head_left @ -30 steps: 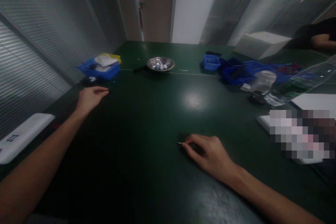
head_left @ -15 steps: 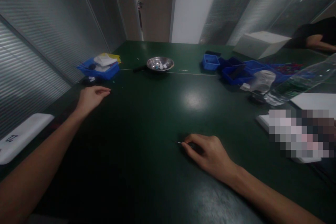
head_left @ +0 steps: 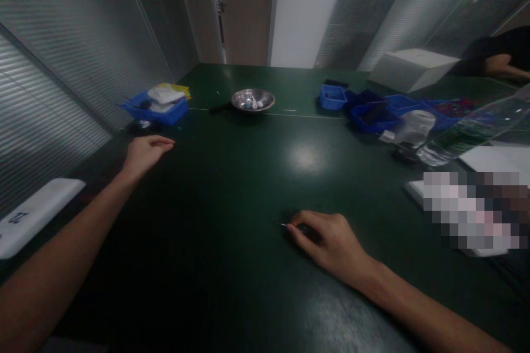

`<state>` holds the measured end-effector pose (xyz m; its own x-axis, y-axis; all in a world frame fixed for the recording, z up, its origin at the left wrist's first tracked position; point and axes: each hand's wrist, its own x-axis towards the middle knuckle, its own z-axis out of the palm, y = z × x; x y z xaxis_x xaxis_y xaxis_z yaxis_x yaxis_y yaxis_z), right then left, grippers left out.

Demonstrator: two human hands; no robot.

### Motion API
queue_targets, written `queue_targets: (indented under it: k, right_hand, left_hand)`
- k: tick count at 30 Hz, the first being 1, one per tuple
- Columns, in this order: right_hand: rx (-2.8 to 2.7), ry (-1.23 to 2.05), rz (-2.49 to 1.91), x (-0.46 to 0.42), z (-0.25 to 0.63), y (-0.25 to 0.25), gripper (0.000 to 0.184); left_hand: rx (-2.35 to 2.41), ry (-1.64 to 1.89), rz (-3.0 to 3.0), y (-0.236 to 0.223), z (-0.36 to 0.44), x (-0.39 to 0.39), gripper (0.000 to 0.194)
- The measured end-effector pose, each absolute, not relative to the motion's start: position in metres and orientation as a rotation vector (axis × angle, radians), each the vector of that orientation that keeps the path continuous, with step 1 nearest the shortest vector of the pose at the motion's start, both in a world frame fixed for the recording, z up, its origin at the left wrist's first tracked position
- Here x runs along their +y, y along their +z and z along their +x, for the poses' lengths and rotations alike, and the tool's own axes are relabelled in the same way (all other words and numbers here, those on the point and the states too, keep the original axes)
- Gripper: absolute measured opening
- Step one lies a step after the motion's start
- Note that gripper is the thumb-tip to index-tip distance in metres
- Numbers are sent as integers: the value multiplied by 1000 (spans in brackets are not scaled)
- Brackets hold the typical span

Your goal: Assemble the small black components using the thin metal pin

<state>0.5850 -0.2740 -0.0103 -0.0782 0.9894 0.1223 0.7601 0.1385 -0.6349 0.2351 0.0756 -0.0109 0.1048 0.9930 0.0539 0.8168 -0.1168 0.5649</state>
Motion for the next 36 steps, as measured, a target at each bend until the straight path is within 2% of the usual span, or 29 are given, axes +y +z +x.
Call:
queue_targets:
  k: [11,17,22,36]
  right_hand:
    - [-1894,578,-1695,-274,586,-11,26]
    - [-1899,572,-1684,-274,585,-9,27]
    - [-1902,572,-1687,-274,585,-8,27]
    - [-1906,564,-1691,-274,583,-9,25]
  left_hand:
    - [1782,586,2081,-8,233,71,35]
    - [1705,580,2021,-13,227,80,42]
    - [1642,616,1986,-17,225,85,38]
    - [1827,559,1941,-7,239,78,37]
